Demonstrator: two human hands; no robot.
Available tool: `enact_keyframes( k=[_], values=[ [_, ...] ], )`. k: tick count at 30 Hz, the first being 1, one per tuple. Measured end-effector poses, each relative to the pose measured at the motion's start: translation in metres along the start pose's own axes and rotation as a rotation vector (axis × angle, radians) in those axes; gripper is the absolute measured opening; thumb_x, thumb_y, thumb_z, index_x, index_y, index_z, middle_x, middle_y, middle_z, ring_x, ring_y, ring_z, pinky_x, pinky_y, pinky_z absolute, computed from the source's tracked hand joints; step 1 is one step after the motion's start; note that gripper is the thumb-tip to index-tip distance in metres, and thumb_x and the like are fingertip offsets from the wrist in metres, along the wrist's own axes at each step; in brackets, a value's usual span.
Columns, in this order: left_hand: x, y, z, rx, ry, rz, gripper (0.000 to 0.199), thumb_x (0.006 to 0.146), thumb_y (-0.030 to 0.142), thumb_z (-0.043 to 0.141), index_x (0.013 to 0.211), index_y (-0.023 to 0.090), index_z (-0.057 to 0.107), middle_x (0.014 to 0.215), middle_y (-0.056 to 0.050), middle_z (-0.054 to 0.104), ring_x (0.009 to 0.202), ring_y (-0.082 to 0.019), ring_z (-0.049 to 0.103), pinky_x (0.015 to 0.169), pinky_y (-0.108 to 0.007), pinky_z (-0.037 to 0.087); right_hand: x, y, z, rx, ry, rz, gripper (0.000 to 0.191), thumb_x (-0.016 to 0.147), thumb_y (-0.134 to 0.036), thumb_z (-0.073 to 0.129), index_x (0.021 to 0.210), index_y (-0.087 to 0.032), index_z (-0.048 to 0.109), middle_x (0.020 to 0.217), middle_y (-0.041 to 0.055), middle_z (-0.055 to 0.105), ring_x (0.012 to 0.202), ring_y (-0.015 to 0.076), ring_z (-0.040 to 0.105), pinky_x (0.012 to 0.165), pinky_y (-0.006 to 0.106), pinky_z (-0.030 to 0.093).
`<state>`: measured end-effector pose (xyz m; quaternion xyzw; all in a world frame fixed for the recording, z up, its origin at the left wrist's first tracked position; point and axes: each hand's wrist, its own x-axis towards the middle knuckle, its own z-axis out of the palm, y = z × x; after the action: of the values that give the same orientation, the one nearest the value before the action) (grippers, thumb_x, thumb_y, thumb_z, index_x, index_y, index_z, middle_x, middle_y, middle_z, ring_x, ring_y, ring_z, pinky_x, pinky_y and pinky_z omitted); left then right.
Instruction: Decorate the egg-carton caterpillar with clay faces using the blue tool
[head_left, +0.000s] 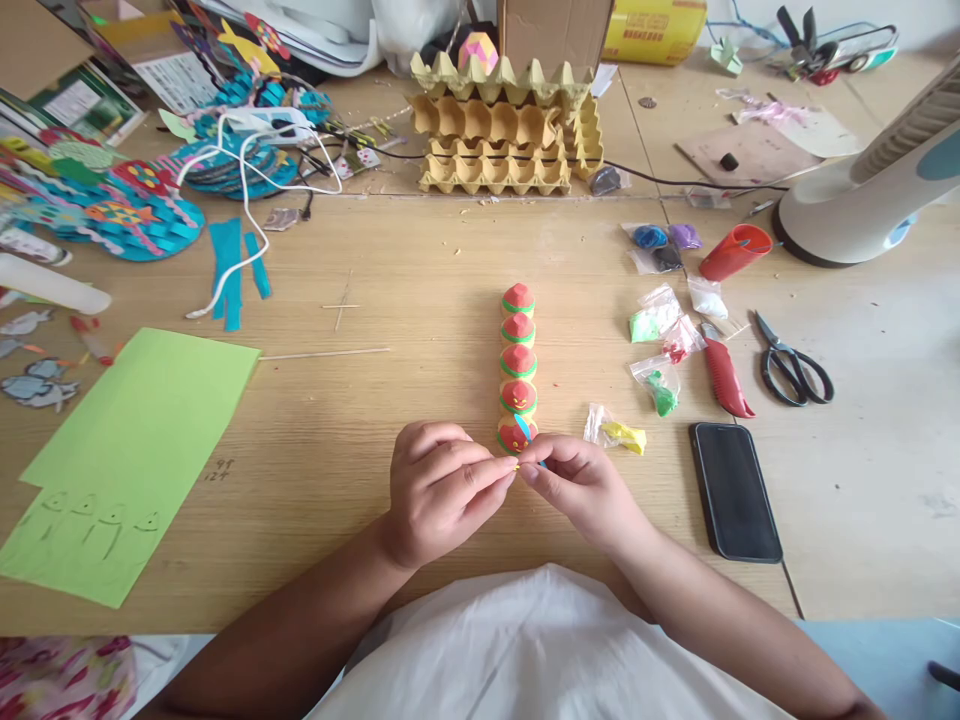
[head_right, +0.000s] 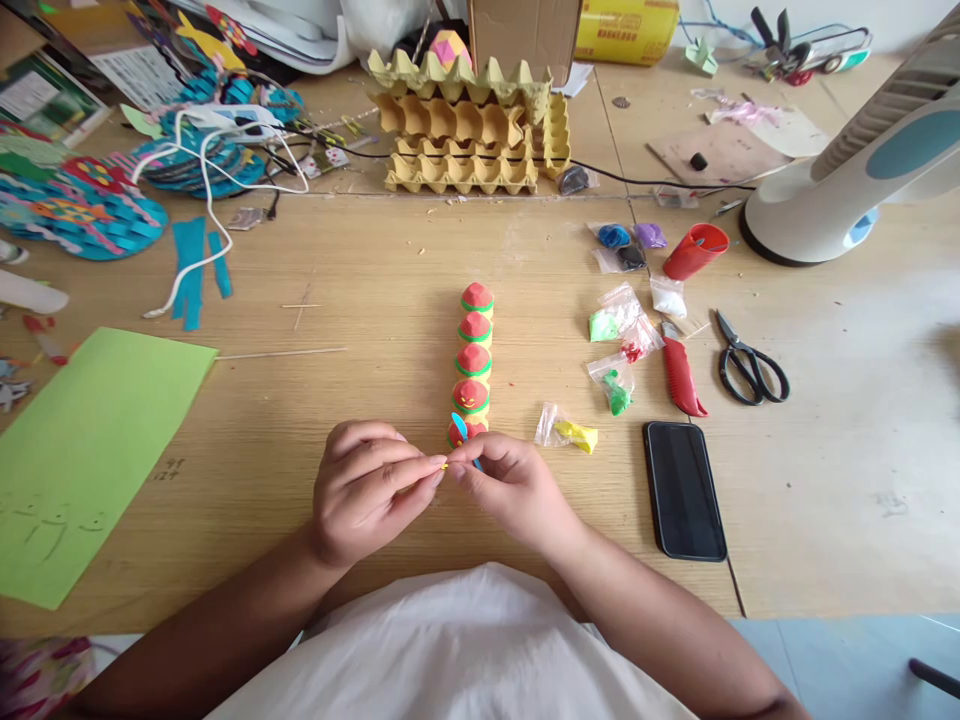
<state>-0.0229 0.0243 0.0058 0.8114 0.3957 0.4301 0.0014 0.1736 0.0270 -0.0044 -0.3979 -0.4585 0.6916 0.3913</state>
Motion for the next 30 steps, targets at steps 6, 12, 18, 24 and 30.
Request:
enact_keyframes(
  k=[6, 12, 18, 24, 30],
  values=[
    [-0.0004, -0.0015, 0.0001, 0.0, 0.007, -0.013, 0.02, 0.079, 0.013, 0.08, 0.096, 0.023, 0.074, 0.075, 0.002, 0.074, 0.081, -0.018, 0.061, 0.077, -0.034, 0.049, 0.0, 0.0003, 0.0004, -0.005, 0.02, -0.019, 0.018, 0.083, -0.04, 0.08, 0.088, -0.023, 0.079, 0.086, 0.0031, 0.074, 0.079, 0.0161, 0.064, 0.074, 0.03, 0.052],
    [-0.0008, -0.0018, -0.0001, 0.005, 0.002, -0.017, 0.022, 0.079, 0.013, 0.08, 0.097, 0.024, 0.073, 0.075, 0.002, 0.074, 0.081, -0.018, 0.061, 0.077, -0.034, 0.049, 0.0011, -0.0004, 0.0009, 0.006, 0.003, -0.021, 0.017, 0.083, -0.039, 0.081, 0.089, -0.023, 0.08, 0.085, 0.003, 0.075, 0.08, 0.0157, 0.064, 0.075, 0.029, 0.052],
    [-0.0006, -0.0012, -0.0002, 0.037, -0.017, 0.011, 0.02, 0.08, 0.015, 0.08, 0.096, 0.024, 0.074, 0.075, 0.002, 0.074, 0.081, -0.018, 0.062, 0.077, -0.034, 0.048, 0.0003, 0.0024, 0.0011, 0.03, 0.031, 0.014, 0.019, 0.084, -0.04, 0.079, 0.086, -0.022, 0.077, 0.081, 0.0016, 0.071, 0.075, 0.0141, 0.06, 0.071, 0.028, 0.05],
    [-0.001, -0.0008, -0.0006, 0.033, -0.028, 0.027, 0.021, 0.081, 0.016, 0.076, 0.1, 0.024, 0.074, 0.076, 0.001, 0.073, 0.081, -0.019, 0.062, 0.077, -0.035, 0.047, 0.0008, 0.0013, 0.0008, 0.087, 0.023, 0.052, 0.018, 0.083, -0.038, 0.081, 0.085, -0.021, 0.075, 0.08, 0.0005, 0.069, 0.074, 0.0133, 0.059, 0.073, 0.028, 0.049],
    [0.0, -0.0004, -0.001, 0.033, -0.019, 0.004, 0.02, 0.082, 0.015, 0.077, 0.098, 0.025, 0.073, 0.075, 0.002, 0.073, 0.081, -0.018, 0.062, 0.077, -0.034, 0.048, 0.0005, 0.0014, 0.0007, 0.083, 0.037, 0.052, 0.018, 0.082, -0.039, 0.081, 0.086, -0.022, 0.076, 0.082, 0.0007, 0.069, 0.076, 0.0136, 0.058, 0.073, 0.028, 0.048]
  ],
)
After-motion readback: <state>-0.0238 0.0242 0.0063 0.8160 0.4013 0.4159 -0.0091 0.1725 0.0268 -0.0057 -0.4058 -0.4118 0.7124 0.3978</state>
